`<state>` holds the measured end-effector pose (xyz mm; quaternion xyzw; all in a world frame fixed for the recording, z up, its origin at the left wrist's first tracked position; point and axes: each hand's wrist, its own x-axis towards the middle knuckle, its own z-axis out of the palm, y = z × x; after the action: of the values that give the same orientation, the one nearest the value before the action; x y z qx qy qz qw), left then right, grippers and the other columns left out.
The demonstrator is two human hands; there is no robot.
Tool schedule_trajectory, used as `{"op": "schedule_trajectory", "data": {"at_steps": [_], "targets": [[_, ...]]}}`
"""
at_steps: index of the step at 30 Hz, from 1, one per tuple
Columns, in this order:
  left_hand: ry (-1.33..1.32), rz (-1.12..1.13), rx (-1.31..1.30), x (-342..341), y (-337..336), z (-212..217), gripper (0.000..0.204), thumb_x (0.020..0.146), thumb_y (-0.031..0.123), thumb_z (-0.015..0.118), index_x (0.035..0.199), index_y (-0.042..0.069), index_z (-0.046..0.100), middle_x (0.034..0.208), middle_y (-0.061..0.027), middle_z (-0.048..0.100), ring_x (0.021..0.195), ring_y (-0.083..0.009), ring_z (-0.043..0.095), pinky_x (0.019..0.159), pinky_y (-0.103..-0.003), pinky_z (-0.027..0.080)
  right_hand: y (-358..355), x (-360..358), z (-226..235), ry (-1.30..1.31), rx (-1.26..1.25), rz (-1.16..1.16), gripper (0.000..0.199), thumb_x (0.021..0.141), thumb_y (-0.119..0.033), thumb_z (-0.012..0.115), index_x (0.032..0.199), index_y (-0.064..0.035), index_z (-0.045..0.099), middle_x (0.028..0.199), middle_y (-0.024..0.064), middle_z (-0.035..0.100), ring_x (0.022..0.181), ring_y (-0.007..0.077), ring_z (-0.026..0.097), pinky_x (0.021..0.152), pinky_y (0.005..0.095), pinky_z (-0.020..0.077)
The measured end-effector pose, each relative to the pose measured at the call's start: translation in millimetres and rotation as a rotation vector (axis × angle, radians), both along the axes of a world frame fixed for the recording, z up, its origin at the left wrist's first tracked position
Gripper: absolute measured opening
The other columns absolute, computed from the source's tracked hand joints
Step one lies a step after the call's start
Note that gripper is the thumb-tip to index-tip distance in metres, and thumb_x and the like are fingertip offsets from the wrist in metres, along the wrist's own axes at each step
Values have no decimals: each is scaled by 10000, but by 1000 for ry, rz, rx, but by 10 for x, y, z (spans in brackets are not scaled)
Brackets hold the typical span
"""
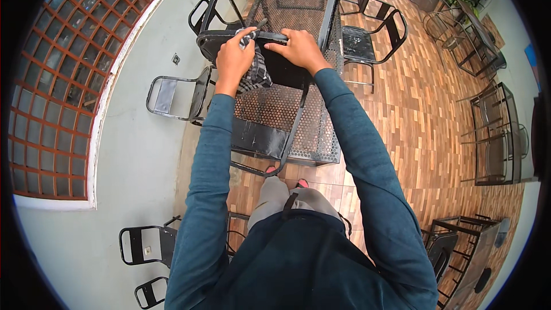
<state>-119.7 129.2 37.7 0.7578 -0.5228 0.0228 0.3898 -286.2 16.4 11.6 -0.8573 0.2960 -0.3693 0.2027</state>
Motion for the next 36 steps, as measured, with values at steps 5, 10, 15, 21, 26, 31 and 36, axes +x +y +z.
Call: {"op": "schedule_trajectory", "data": {"at_steps": [5,10,15,21,26,31,36], "targets": [[127,67,-252,29,-84,-272,354,894,235,664,1233,304,739,857,-241,712,879,-454,690,779,-490,559,6,-43,55,16,32,-8,572,810,-564,805,877,-3,717,647,191,661,671,391,691,643,472,533],[-25,11,-102,-54,39,-104,400,887,236,690,1278,322,710,862,-247,709,869,-448,687,760,-505,555,6,-58,36,43,80,-12,560,809,-553,811,906,-7,735,664,190,670,680,391,694,655,471,536],[-19,31,-130,141,60,-111,413,885,232,688,1286,325,706,859,-237,708,855,-445,686,728,-495,557,14,-26,37,36,45,-15,562,805,-557,813,909,-9,738,660,191,669,687,390,700,665,471,540],[30,-86,-56,82,52,-33,407,890,207,662,1279,310,717,942,-235,714,861,-419,701,754,-451,559,31,-13,63,44,61,-45,562,807,-567,801,891,-15,741,684,210,681,708,407,701,679,478,545],[180,-81,-32,296,44,6,373,904,161,626,1254,218,741,1125,-201,742,1019,-366,722,884,-377,551,84,11,64,36,27,-79,579,803,-590,790,881,-19,741,694,217,684,718,408,703,682,482,546],[53,-117,-91,379,56,-115,386,883,263,675,1262,318,725,844,-231,712,846,-436,697,753,-485,563,174,40,56,5,-38,-152,607,787,-604,797,795,-10,673,692,215,681,715,415,696,671,479,544],[34,-210,13,371,118,72,393,905,191,661,1282,289,715,1048,-221,729,930,-397,709,817,-430,568,211,80,-8,-14,-183,-255,630,780,-596,809,736,-21,557,706,208,663,707,411,679,636,476,528]]}}
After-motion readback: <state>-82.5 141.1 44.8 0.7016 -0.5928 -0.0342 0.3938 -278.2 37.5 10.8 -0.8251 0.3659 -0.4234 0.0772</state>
